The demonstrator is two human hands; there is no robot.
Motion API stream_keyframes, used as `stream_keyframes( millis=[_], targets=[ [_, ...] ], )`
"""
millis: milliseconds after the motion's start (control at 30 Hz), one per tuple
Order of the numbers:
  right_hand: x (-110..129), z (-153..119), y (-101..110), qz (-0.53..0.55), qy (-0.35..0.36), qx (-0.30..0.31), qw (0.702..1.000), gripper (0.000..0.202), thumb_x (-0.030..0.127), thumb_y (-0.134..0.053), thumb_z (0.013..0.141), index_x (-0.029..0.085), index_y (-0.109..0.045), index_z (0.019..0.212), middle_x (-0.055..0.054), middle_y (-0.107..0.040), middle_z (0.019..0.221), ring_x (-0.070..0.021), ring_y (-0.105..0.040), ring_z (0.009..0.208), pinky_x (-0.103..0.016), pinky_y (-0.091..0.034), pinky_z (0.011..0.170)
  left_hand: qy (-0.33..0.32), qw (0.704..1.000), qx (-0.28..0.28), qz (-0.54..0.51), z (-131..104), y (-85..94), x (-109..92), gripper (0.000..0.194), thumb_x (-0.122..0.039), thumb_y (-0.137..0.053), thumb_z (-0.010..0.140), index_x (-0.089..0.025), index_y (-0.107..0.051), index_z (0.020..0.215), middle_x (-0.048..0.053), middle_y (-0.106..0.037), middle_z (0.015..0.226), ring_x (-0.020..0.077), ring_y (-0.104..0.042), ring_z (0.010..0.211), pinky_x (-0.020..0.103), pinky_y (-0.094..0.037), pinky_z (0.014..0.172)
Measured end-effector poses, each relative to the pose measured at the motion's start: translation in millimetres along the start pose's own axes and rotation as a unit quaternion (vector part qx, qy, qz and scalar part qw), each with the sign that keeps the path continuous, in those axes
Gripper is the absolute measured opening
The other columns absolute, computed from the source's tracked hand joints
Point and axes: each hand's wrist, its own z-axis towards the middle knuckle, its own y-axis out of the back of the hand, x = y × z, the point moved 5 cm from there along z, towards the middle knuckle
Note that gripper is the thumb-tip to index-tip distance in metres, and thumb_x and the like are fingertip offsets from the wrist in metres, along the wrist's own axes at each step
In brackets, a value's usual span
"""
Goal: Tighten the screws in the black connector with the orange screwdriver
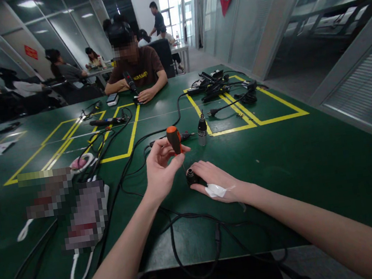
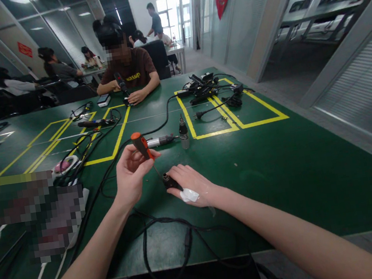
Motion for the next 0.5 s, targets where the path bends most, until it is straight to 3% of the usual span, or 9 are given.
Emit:
stream_keyframes(
  millis=[200,500],
  targets=[
    [-0.2,-0.6,0.1,0.004,0.002,-0.008,1.0,0.02,0.033,-0.062,0.1,0.018,-0.059,0.112,-0.013,-0.066,0.108,-0.0283,-0.061,0.097,-0.043,-0.05,0.085,-0.015,0.999,-0.039,0.029,1.5,5.3,1.7,0.023,-0.02,-0.077,0.072,-0.021,-0.062,0.09,-0.001,-0.068,0.086,0.0139,-0.063,0.08,0.026,-0.051,0.076],
    [0.2,-0.8,0.5,0.002,0.0,-0.001,1.0,0.02,0.033,-0.06,0.101,0.016,-0.059,0.113,-0.014,-0.066,0.108,-0.0291,-0.061,0.096,-0.044,-0.05,0.084,-0.007,0.998,-0.044,0.039,1.5,5.1,0.7,0.023,-0.022,-0.075,0.07,-0.021,-0.062,0.089,-0.001,-0.065,0.085,0.0142,-0.059,0.077,0.027,-0.05,0.076]
  ],
)
